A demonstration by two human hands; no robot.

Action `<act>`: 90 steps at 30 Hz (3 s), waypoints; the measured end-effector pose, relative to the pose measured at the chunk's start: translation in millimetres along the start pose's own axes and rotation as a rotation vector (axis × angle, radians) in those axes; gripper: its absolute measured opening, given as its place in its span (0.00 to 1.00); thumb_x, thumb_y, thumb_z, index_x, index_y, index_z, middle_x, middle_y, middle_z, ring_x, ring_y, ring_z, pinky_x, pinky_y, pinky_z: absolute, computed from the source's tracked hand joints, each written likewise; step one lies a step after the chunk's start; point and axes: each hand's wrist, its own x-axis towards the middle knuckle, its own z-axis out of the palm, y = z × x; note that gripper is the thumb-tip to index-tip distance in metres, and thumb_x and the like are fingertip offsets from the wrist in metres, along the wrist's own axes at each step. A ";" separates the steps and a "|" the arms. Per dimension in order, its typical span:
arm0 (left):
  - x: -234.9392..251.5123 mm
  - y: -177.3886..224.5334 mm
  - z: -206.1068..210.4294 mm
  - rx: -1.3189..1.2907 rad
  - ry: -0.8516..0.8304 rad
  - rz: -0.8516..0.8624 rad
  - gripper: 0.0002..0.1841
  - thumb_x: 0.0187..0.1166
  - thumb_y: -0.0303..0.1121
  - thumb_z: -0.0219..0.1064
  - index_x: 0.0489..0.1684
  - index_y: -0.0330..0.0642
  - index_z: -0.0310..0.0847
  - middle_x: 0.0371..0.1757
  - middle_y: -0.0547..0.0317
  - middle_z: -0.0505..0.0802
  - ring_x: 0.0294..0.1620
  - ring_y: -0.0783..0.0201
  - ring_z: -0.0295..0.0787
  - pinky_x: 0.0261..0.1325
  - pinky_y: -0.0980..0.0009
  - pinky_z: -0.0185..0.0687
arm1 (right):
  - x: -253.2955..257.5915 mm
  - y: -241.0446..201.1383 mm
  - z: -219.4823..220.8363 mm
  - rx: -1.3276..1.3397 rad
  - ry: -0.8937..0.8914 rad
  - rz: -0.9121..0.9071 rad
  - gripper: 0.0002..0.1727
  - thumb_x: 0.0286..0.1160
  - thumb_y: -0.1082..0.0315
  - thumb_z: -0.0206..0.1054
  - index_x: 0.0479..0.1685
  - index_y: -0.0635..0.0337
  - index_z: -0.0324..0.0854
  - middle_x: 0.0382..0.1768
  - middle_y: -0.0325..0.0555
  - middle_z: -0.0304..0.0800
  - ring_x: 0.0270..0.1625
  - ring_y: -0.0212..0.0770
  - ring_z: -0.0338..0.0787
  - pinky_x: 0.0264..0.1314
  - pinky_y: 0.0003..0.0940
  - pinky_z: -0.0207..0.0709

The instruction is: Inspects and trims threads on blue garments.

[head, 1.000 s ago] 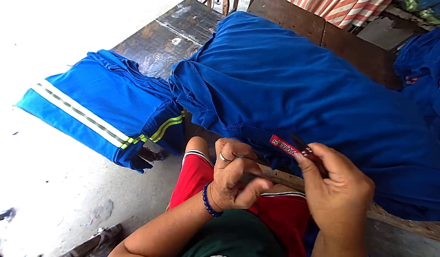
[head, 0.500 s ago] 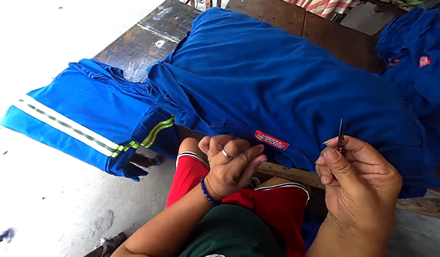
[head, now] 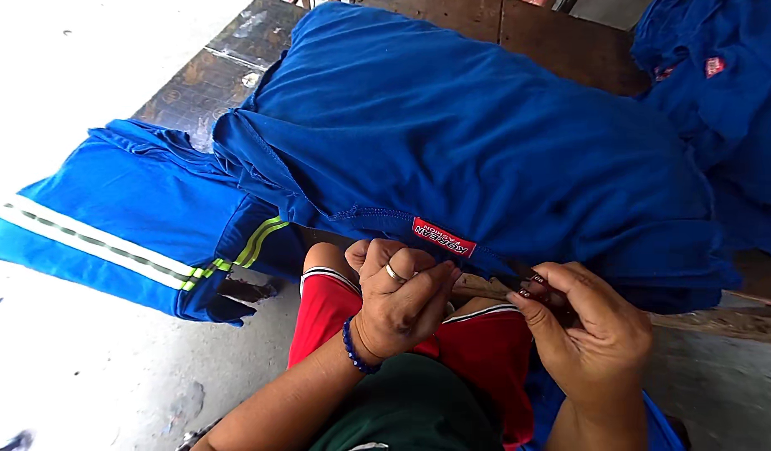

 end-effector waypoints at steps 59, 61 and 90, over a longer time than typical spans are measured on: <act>21.5 -51.9 -37.3 0.221 0.319 -0.207 0.29 0.65 0.64 0.78 0.48 0.54 0.72 0.56 0.62 0.83 0.62 0.64 0.76 0.69 0.59 0.65 | 112.2 -8.6 76.3 0.666 -0.025 -0.004 0.09 0.71 0.75 0.71 0.40 0.47 0.90 0.39 0.23 0.92 0.41 0.19 0.89 0.45 0.14 0.84; 40.8 -58.0 -32.0 0.254 0.343 -0.190 0.27 0.66 0.56 0.80 0.49 0.48 0.74 0.58 0.51 0.84 0.64 0.56 0.77 0.68 0.56 0.67 | 111.8 -8.9 75.9 0.708 -0.014 0.017 0.08 0.70 0.76 0.71 0.39 0.50 0.90 0.38 0.26 0.93 0.39 0.20 0.89 0.42 0.14 0.84; 56.2 0.5 -49.1 -1.129 0.662 -0.452 0.27 0.80 0.17 0.52 0.78 0.49 0.63 0.53 0.57 0.96 0.55 0.62 0.95 0.67 0.62 0.87 | 124.5 -68.3 143.4 0.502 0.164 -0.245 0.08 0.62 0.79 0.76 0.40 0.69 0.92 0.38 0.39 0.78 0.36 0.18 0.78 0.40 0.07 0.74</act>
